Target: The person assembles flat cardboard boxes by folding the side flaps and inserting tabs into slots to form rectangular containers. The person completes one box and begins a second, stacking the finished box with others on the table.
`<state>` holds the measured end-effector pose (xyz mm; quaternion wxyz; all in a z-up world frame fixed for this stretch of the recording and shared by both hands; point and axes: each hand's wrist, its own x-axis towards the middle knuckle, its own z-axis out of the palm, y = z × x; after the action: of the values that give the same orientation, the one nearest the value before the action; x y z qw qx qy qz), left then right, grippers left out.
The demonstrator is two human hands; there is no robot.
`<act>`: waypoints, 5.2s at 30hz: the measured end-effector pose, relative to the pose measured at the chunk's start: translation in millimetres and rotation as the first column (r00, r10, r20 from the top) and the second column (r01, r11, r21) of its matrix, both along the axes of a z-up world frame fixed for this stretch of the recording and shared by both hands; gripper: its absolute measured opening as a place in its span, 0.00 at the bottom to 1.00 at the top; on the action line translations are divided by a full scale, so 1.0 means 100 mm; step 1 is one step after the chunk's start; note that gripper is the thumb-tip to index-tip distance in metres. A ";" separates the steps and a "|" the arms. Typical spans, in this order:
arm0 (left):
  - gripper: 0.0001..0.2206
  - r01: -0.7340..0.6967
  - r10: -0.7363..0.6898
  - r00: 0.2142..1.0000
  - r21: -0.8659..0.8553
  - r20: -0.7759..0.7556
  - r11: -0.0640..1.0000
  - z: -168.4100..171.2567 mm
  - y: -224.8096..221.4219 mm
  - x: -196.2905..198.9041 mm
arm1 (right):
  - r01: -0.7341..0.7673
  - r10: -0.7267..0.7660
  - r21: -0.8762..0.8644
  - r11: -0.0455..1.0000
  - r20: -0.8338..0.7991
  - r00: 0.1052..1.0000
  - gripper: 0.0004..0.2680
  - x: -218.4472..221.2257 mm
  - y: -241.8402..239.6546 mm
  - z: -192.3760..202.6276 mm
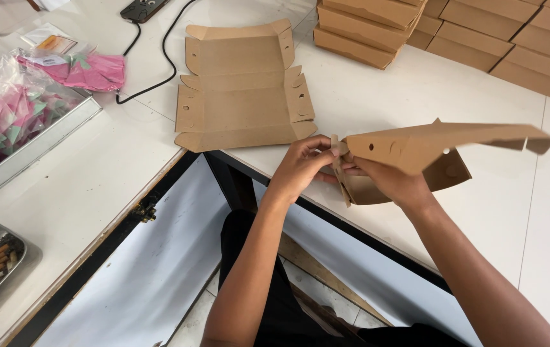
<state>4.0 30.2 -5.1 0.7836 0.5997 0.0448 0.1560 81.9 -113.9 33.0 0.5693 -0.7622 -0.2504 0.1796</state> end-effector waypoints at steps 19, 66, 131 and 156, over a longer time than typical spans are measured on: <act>0.06 -0.085 0.086 0.996 0.042 -0.006 0.995 -0.10 0.00 0.06 | 0.009 0.005 0.098 0.995 -0.137 0.990 0.04 0.15 -0.09 -0.13; 0.10 -0.076 0.076 0.996 0.012 -0.035 0.997 -0.24 -0.02 0.15 | -0.131 0.150 0.088 0.987 -0.254 0.956 0.07 0.66 -0.42 -0.58; 0.11 -0.064 0.019 0.994 0.409 0.112 0.910 -0.22 0.17 0.20 | -0.154 0.172 0.105 0.983 -0.193 0.966 0.05 0.38 -0.12 -0.41; 0.13 -0.323 0.327 0.931 0.777 0.160 0.540 0.67 -0.06 0.21 | 0.201 -0.104 -0.519 0.831 0.210 0.972 0.17 1.07 -0.98 -0.06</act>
<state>24.7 24.7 61.5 0.3933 0.8649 0.0830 0.3006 188.6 -212.2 26.9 0.3219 -0.9211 -0.1766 0.1297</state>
